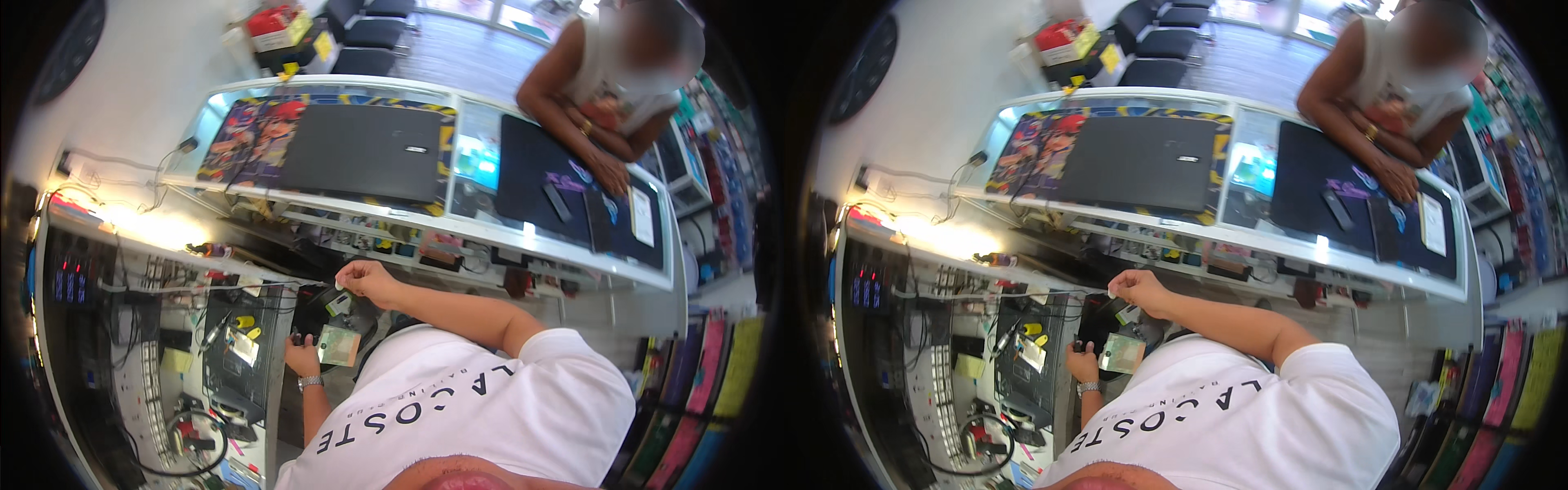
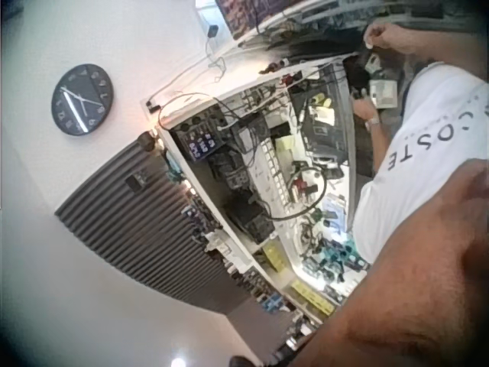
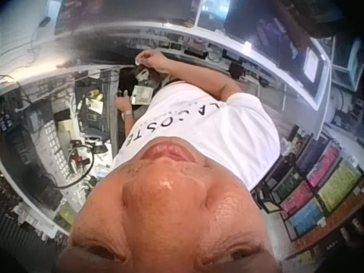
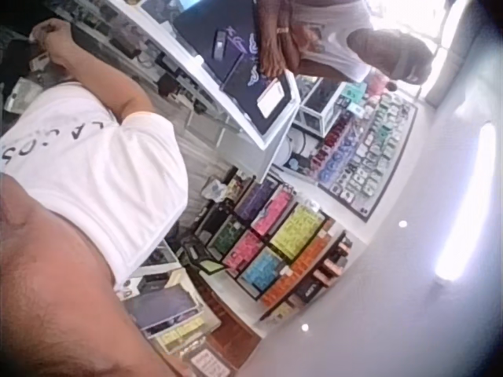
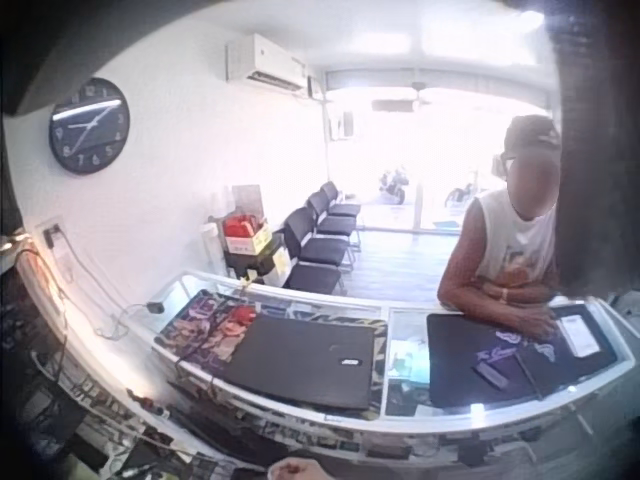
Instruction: The person removes the back cover of a feature phone, extracts the battery and SIM card, then reassembles the phone by inserting the battery and SIM card back and closing the cover. The person also briefly handles a smartphone and a wallet during the process.
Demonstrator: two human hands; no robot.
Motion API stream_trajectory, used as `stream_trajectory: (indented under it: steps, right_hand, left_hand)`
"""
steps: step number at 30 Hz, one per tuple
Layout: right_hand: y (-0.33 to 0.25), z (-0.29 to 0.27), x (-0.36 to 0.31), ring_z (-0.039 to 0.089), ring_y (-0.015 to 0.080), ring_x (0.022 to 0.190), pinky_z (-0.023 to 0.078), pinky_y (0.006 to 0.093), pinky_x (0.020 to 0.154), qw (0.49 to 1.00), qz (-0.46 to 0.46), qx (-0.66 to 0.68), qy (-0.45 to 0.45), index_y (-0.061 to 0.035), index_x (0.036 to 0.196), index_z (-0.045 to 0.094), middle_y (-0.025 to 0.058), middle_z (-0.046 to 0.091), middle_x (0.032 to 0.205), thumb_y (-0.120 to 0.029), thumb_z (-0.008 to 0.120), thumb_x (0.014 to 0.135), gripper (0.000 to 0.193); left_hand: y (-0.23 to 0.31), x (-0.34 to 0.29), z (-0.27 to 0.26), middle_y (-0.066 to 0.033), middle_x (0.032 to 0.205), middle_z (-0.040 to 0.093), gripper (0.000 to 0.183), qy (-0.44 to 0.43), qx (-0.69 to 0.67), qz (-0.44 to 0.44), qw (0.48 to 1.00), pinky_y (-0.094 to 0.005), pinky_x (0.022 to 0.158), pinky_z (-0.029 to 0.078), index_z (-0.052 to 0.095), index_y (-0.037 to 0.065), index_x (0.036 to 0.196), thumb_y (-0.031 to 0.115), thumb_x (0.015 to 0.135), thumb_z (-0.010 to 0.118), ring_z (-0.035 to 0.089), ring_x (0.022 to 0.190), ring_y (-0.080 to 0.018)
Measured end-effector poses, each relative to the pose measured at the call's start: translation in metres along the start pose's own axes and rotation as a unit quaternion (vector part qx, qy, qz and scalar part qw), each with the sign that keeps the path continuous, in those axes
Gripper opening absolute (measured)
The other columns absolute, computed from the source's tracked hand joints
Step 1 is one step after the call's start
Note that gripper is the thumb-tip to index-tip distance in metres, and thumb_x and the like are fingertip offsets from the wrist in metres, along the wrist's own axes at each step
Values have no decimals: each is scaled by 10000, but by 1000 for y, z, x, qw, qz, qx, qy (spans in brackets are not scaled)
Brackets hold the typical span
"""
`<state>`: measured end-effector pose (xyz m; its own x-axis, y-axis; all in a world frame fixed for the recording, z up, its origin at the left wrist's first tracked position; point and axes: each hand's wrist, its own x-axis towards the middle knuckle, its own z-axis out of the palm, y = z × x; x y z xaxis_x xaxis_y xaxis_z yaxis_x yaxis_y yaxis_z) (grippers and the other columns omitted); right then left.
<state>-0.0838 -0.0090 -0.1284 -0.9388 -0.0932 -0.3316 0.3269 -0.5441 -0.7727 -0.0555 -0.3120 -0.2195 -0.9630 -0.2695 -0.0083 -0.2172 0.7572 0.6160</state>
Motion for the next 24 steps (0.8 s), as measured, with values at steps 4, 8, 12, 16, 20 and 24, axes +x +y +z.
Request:
stream_trajectory:
  steps: [4,8,12,16,20,24]
  right_hand:
    - [-25,-48,-38,498,41,656,356,215,563,995,-35,53,80,-36,1065,697,-2,683,874,-149,751,976,153]
    - [-67,-70,-97,501,27,652,355,193,562,975,-124,96,161,-38,1058,700,14,714,907,-117,742,977,121]
    - [-105,-94,-153,511,18,677,364,194,581,946,-220,86,223,-59,1083,713,2,711,892,-112,743,974,125]
    - [-137,-122,-206,508,29,678,356,194,584,933,-260,118,218,-19,1056,711,2,703,886,-124,773,955,159]
    - [-151,-156,-239,545,34,744,399,190,645,911,-297,79,274,-16,1051,730,11,716,918,-110,789,941,156]
    - [-181,-182,-268,539,22,735,392,172,635,896,-308,-24,318,-16,1043,741,-12,711,901,-131,793,938,164]
  left_hand:
    - [71,-7,1,-106,999,764,258,-96,-197,46,975,-296,798,559,655,-30,1051,59,881,827,700,848,-159]
    - [207,-35,10,-97,1000,757,177,-215,-339,119,908,-292,851,558,652,-9,1003,29,911,799,688,887,-131]
    - [333,-72,20,-101,1056,769,148,-354,-395,174,830,-268,873,558,678,-4,1052,16,934,765,688,925,-101]
    - [416,-117,39,-49,963,755,141,-434,-442,205,758,-230,773,533,682,25,1015,52,926,788,650,837,-57]
    - [457,-151,70,-14,892,722,165,-475,-441,243,721,-223,731,518,665,33,993,59,911,806,619,773,-45]
    - [486,-183,89,-10,907,709,173,-456,-434,286,723,-218,724,503,653,33,997,73,919,803,602,776,-41]
